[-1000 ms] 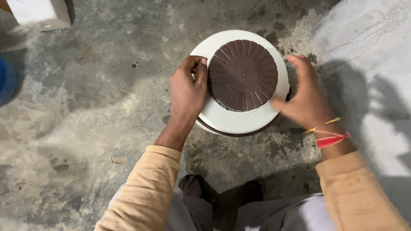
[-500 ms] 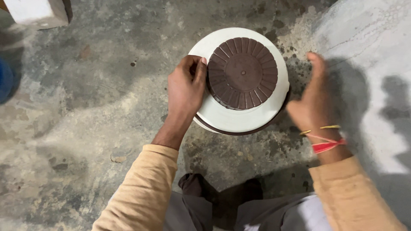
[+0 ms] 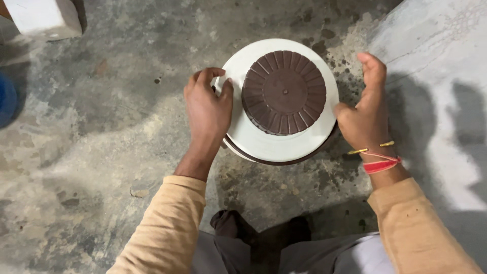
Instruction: The person picks a brown ridged lid from a stack of filter parts, places it on a white plastic filter housing on the floor, and presses and rotates it repeatedly to seat it. They open the lid, place a white round filter disc inside the brown ring, reassemble it, and continue pressing and turning the lid on the housing.
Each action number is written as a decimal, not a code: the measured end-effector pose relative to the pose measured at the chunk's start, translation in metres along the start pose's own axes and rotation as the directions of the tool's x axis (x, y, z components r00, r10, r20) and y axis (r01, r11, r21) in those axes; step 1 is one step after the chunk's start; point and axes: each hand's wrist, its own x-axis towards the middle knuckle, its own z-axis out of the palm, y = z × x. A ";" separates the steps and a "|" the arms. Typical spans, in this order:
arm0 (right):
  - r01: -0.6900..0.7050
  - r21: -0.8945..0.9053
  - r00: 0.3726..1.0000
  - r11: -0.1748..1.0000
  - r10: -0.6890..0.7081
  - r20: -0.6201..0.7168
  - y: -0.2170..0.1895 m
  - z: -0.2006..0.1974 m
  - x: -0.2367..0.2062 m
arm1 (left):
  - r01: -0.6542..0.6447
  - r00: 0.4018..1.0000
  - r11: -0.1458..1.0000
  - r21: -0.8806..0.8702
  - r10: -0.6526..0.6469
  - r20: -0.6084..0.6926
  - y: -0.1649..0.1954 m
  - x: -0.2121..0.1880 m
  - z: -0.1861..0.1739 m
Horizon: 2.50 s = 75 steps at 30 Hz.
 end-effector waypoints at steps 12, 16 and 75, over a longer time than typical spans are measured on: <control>0.166 -0.446 0.945 0.880 -0.013 0.326 -0.053 0.051 0.014 | 0.247 0.942 0.966 -0.078 -0.220 0.255 -0.030 -0.006 0.037; 0.151 -0.443 0.927 0.884 0.028 0.373 -0.056 0.048 0.020 | 0.229 0.937 0.973 -0.037 -0.210 0.280 -0.030 -0.004 0.035; -0.414 0.740 0.898 0.530 0.106 0.427 0.004 -0.033 0.024 | -0.024 0.850 0.976 0.215 -0.093 0.518 -0.009 -0.021 -0.033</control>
